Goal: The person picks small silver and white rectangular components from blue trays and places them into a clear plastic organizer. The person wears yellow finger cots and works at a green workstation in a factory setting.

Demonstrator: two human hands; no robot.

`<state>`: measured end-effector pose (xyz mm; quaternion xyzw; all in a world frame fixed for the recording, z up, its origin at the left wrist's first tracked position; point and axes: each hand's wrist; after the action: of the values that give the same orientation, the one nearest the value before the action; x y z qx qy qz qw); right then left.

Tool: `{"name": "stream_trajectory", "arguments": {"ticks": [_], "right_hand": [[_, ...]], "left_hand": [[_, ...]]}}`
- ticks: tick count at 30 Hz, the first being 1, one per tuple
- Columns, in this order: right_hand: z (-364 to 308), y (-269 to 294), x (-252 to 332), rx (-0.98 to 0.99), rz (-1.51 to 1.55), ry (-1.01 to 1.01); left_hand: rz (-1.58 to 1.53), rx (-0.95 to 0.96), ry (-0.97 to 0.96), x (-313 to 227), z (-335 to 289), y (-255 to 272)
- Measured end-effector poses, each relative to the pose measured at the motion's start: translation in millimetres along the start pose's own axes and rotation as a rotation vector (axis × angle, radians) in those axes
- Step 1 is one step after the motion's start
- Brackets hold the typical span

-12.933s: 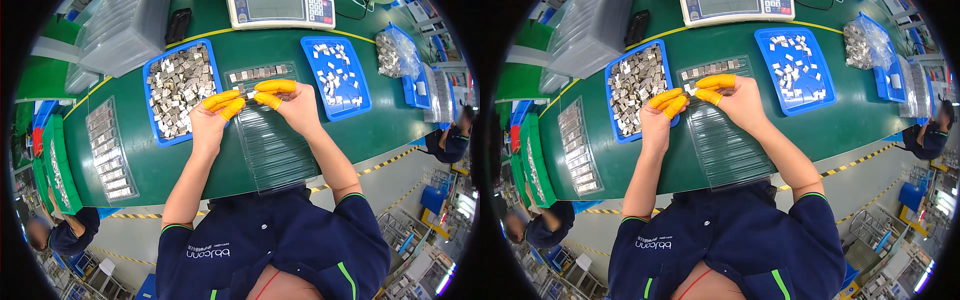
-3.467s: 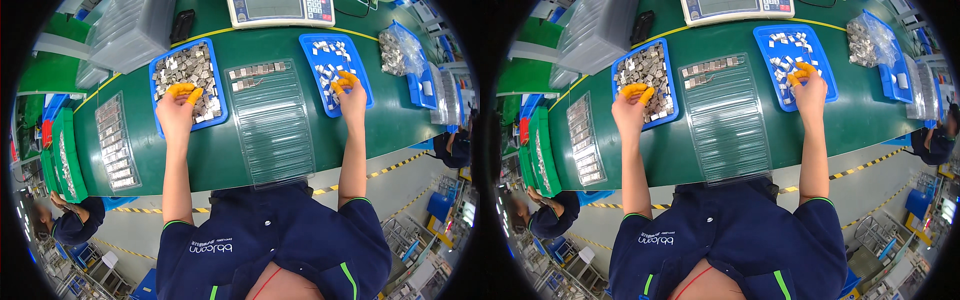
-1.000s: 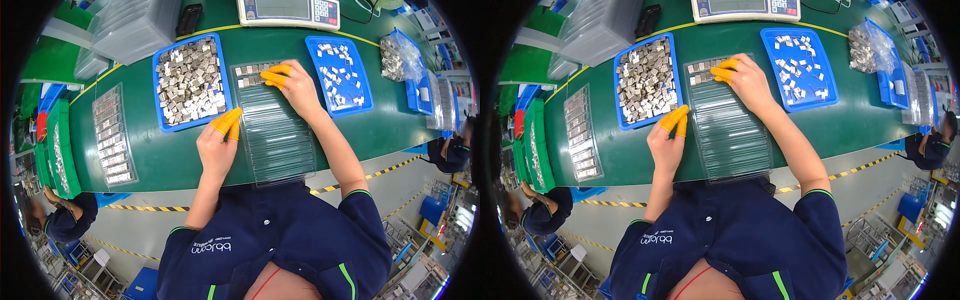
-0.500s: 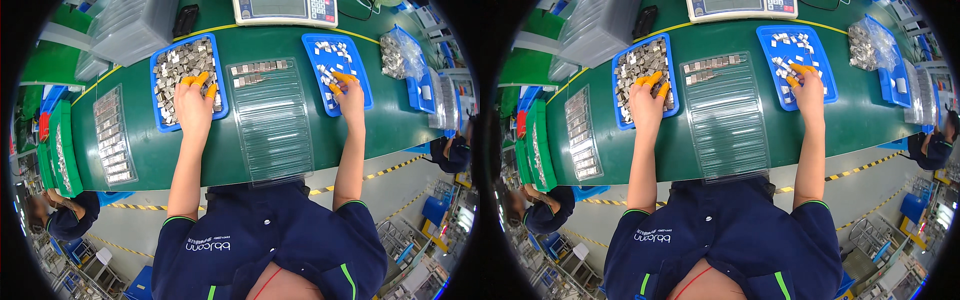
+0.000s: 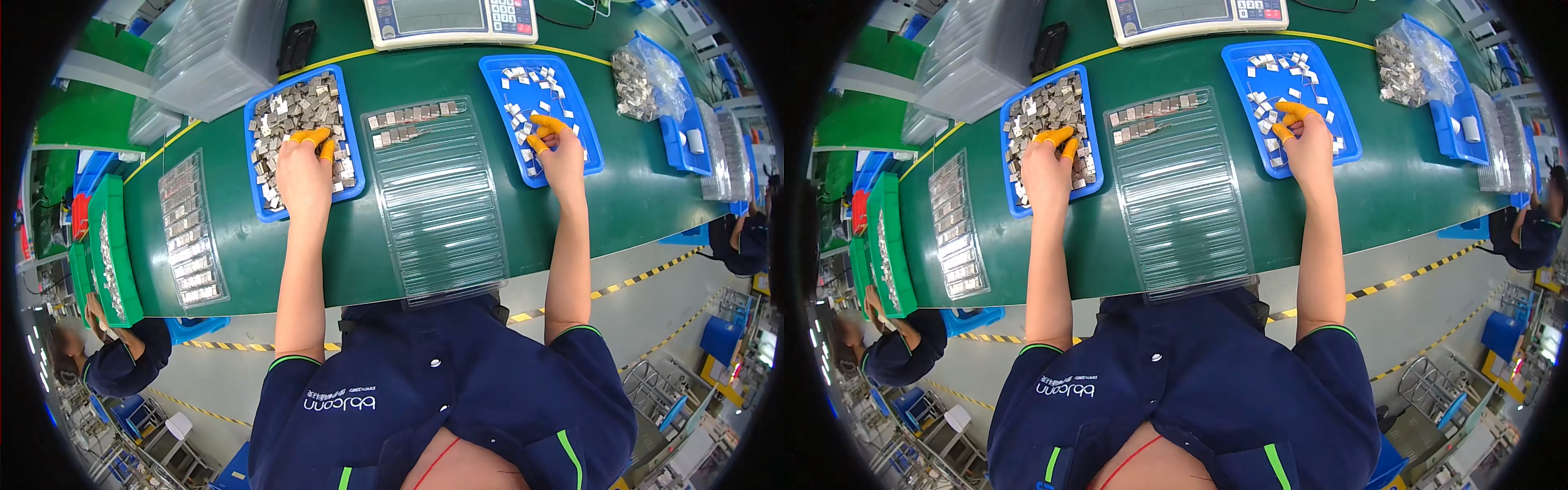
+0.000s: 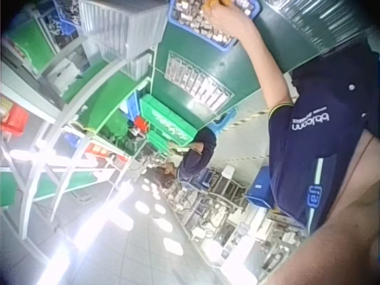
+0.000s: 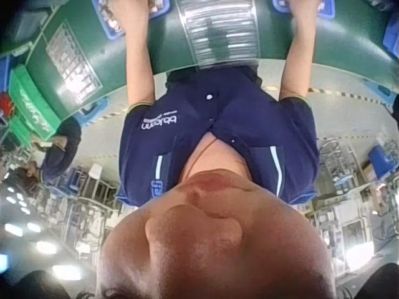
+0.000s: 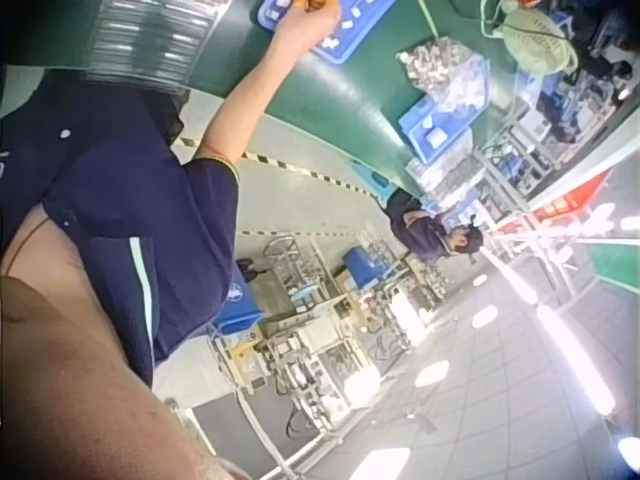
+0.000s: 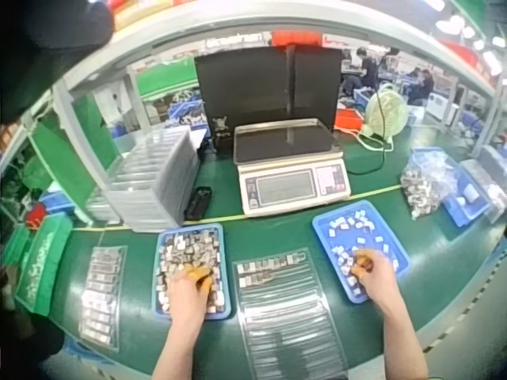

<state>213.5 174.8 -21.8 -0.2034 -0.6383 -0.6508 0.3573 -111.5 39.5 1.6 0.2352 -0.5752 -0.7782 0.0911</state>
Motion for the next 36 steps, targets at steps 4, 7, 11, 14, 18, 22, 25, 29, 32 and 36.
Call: {"name": "stream_trajectory", "arguments": {"ticks": [4,7,11,14,18,22,25,29,32,36], "right_hand": [[-1,4,6,0.005,0.099,-0.053],[-2,6,3,-0.077,0.176,-0.039],[-3,7,-4,-0.158,0.301,0.055],[-11,8,20,-0.165,0.515,0.002],[-26,5,64,-0.036,0.634,-0.023],[-44,-14,89,0.111,0.848,0.256],[-57,-22,105,0.23,0.977,0.102],[-62,-33,121,0.239,0.98,0.094],[-64,-37,119,0.35,1.087,0.138],[-67,-41,124,0.36,1.032,0.1]], "left_hand": [[0.092,-0.053,-0.058,5,1,-6],[0.051,-0.122,-0.071,7,0,-7],[-0.769,-0.06,0.163,-8,-3,12],[-1.49,0.075,0.306,-12,-11,19],[-1.686,0.21,0.348,-27,-26,19],[-1.752,0.338,0.389,-42,-39,21],[-1.771,0.432,0.379,-44,-44,21],[-1.773,0.473,0.391,-48,-43,27],[-1.734,0.434,0.325,-50,-48,24],[-1.71,0.49,0.364,-53,-53,21]]}}
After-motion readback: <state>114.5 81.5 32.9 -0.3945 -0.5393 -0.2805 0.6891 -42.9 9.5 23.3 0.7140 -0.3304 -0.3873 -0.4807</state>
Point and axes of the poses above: each hand's wrist, its own z-axis towards the middle knuckle, its own y-axis out of the back of the hand, x = y × z, and after that the axes turned 4 degrees about x, right-handed
